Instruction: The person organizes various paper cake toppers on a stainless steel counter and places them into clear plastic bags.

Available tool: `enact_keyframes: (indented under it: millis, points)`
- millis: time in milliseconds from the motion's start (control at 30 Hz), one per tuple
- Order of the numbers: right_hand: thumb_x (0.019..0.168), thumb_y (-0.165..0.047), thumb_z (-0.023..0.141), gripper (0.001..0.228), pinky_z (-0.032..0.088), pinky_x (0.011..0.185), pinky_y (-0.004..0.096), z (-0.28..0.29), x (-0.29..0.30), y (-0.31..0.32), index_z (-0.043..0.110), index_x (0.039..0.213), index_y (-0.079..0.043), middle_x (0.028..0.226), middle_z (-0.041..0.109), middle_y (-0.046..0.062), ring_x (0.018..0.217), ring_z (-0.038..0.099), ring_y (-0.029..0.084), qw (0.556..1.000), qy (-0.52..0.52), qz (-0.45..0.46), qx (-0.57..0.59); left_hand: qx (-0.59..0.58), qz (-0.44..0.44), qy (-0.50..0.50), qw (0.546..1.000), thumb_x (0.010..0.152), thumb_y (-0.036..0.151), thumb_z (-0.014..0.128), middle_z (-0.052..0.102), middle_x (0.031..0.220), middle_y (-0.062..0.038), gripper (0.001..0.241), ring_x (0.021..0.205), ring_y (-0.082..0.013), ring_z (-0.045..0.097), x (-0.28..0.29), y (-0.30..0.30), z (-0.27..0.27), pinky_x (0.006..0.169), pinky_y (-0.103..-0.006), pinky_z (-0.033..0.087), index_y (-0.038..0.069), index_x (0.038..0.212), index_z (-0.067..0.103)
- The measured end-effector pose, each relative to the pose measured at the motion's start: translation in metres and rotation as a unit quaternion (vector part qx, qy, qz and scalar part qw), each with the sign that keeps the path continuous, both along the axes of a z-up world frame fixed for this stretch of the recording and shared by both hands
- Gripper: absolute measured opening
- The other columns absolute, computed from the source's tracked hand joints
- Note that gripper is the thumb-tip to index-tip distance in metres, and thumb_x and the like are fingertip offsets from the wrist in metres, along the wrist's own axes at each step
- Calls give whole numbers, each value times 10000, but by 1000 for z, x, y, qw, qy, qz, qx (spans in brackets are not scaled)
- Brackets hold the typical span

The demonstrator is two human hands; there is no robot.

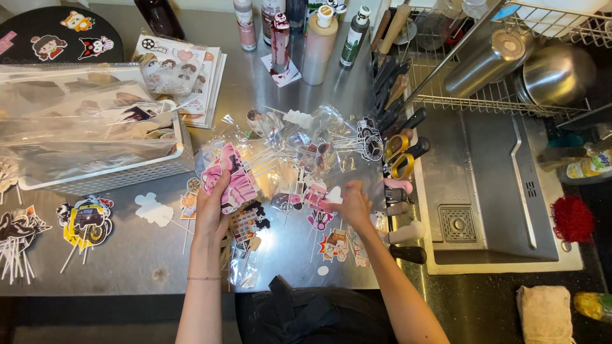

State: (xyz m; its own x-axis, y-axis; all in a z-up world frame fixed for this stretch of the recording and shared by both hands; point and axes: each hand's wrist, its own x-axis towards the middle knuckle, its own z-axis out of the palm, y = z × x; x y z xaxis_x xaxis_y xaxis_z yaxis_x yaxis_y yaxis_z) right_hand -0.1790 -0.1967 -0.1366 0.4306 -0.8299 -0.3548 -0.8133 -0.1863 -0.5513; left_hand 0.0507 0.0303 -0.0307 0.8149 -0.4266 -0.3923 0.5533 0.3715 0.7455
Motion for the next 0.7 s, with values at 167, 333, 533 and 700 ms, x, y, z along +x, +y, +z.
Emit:
enact_keyframes:
  millis: [167, 333, 533, 700]
  points:
    - [674, -244, 939, 461, 476, 696, 284, 40, -9, 6, 771, 1072, -84, 773, 666, 23, 747, 609, 170, 978, -139, -30, 150, 0, -11, 8, 1000, 879, 190, 811, 753, 1062, -138, 412, 911, -234, 769, -4, 3, 5, 783, -385, 638, 47, 1237, 665]
    - [815, -286, 882, 428, 541, 834, 271, 107, -27, -1, 755, 1109, -2, 969, 728, 65, 870, 632, 134, 934, -236, -59, 263, -21, -10, 33, 999, 899, 206, 787, 753, 1062, -132, 395, 916, -234, 769, -10, 9, -3, 783, -382, 639, 55, 1243, 666]
    - [925, -43, 719, 327, 620, 556, 267, 187, -22, 2, 645, 1231, 43, 878, 685, 126, 652, 707, 194, 891, -390, -97, 212, -36, -81, 35, 995, 916, 241, 756, 757, 994, -117, 316, 870, -224, 766, -30, -2, -1, 763, -379, 633, 67, 1169, 682]
    - [949, -113, 659, 191, 421, 395, 183, 197, -11, 0, 739, 1099, -27, 634, 629, 49, 444, 520, 53, 919, -328, -30, 217, -11, -119, -35, 992, 867, 154, 798, 764, 938, -115, 281, 842, -210, 760, -42, -16, 21, 755, -381, 626, 26, 1096, 696]
